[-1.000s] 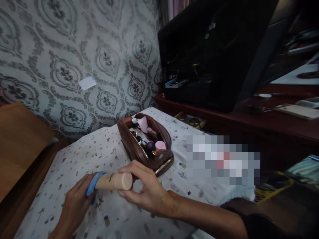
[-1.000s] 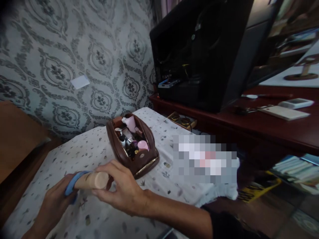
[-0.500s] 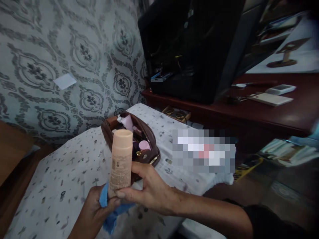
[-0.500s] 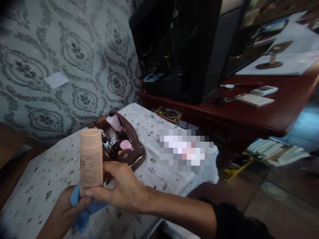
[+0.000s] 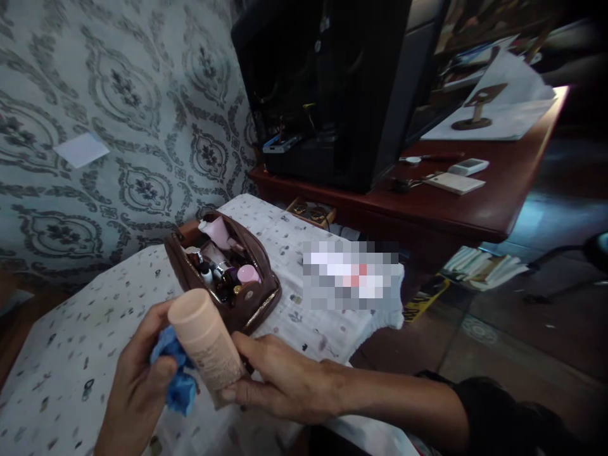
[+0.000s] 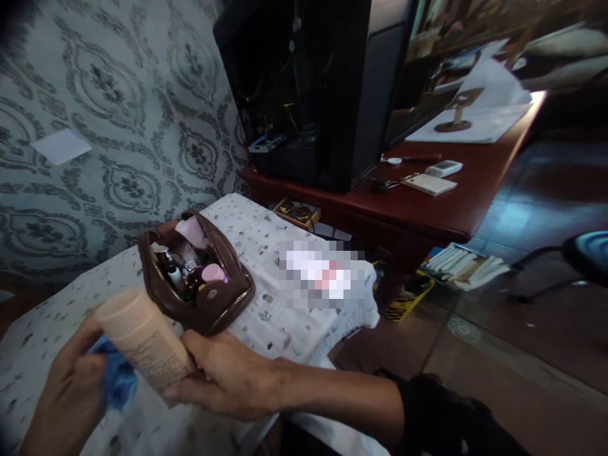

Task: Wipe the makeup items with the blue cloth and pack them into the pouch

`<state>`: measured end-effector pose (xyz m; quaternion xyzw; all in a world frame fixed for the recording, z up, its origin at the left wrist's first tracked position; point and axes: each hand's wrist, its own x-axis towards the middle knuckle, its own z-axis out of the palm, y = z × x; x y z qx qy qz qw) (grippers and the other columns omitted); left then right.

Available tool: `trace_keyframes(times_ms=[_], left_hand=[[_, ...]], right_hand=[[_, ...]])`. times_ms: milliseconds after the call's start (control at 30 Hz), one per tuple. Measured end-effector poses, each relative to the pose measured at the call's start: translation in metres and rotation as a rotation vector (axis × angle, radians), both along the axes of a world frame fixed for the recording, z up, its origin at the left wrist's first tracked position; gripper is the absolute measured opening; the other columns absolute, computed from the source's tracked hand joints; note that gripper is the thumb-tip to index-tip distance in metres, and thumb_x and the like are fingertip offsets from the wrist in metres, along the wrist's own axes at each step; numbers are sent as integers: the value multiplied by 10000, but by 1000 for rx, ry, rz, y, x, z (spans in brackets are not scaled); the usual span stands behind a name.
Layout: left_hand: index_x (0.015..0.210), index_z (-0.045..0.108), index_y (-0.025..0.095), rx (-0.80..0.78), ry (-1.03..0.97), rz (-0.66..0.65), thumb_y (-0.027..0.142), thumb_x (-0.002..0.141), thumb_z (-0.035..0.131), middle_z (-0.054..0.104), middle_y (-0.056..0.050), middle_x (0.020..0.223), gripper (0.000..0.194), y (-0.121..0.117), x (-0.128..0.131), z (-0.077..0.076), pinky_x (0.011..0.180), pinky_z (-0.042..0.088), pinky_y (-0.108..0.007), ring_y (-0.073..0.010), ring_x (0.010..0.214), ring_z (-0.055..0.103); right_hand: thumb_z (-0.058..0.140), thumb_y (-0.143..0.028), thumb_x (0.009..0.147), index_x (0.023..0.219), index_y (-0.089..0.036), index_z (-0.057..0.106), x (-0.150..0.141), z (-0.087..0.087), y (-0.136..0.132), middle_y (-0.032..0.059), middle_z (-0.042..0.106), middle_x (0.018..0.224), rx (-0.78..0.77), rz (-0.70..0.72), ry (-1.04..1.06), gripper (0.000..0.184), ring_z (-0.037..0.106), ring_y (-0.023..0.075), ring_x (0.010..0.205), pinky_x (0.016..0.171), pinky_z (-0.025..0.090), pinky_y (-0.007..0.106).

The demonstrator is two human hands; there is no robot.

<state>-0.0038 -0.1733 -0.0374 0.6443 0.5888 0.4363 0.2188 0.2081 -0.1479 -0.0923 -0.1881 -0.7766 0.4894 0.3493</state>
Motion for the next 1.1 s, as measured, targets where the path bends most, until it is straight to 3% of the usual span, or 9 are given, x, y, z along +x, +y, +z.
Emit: trace_keyframes(times_ms=[100, 233, 433, 567, 800, 967, 1100], left_hand=[[1174, 690, 223, -27, 28, -100, 857, 630, 624, 722, -78, 977, 838, 3, -2, 8, 591, 564, -323, -265, 767, 661], [954, 707, 195, -114, 28, -156, 769, 692, 638, 644, -33, 697, 635, 2, 7, 14, 438, 446, -254, -170, 537, 547], [836, 602, 202, -122, -182, 57, 714, 745, 602, 507, 25, 603, 520, -5, 28, 9, 441, 344, -231, -122, 504, 427], [820, 603, 196, -122, -202, 66, 693, 761, 574, 530, 19, 642, 502, -5, 28, 2, 431, 322, -232, -117, 510, 418], [843, 626, 198, -21, -170, 112, 606, 794, 572, 556, 17, 645, 415, -3, 23, 6, 422, 379, -223, -123, 500, 453], [871, 640, 188, 27, -187, 143, 602, 796, 582, 580, -2, 682, 426, 1, 19, 8, 426, 402, -213, -154, 581, 532], [906, 632, 189, 38, -247, 126, 619, 807, 571, 603, -11, 733, 445, 1, 19, 5, 430, 417, -210, -152, 599, 540]], right_hand=[[641, -385, 911, 954, -175, 573, 2, -1, -1, -36, 537, 694, -27, 137, -84, 225, 521, 98, 567, 493, 388, 176], [641, -537, 889, 958, -162, 592, 4, -5, -3, -51, 495, 666, -130, 272, -56, 384, 470, 77, 549, 454, 353, 152], [703, -673, 766, 956, -135, 635, 5, -25, -12, -15, 561, 843, -728, 447, 177, 574, 521, 77, 723, 706, 464, 185], [778, -652, 705, 896, -130, 656, 4, -36, -20, -26, 569, 803, -953, 449, 242, 569, 475, 35, 605, 618, 421, 162], [773, -629, 733, 922, -136, 651, 6, -39, -25, -29, 582, 791, -936, 322, 299, 543, 520, 48, 664, 651, 420, 168], [760, -575, 785, 959, -154, 568, 19, -45, -30, -26, 621, 743, -906, 288, 331, 494, 527, 39, 524, 531, 398, 161], [715, -593, 825, 957, -146, 560, 29, -41, -32, -27, 602, 685, -875, 239, 329, 492, 556, 53, 523, 524, 428, 164]])
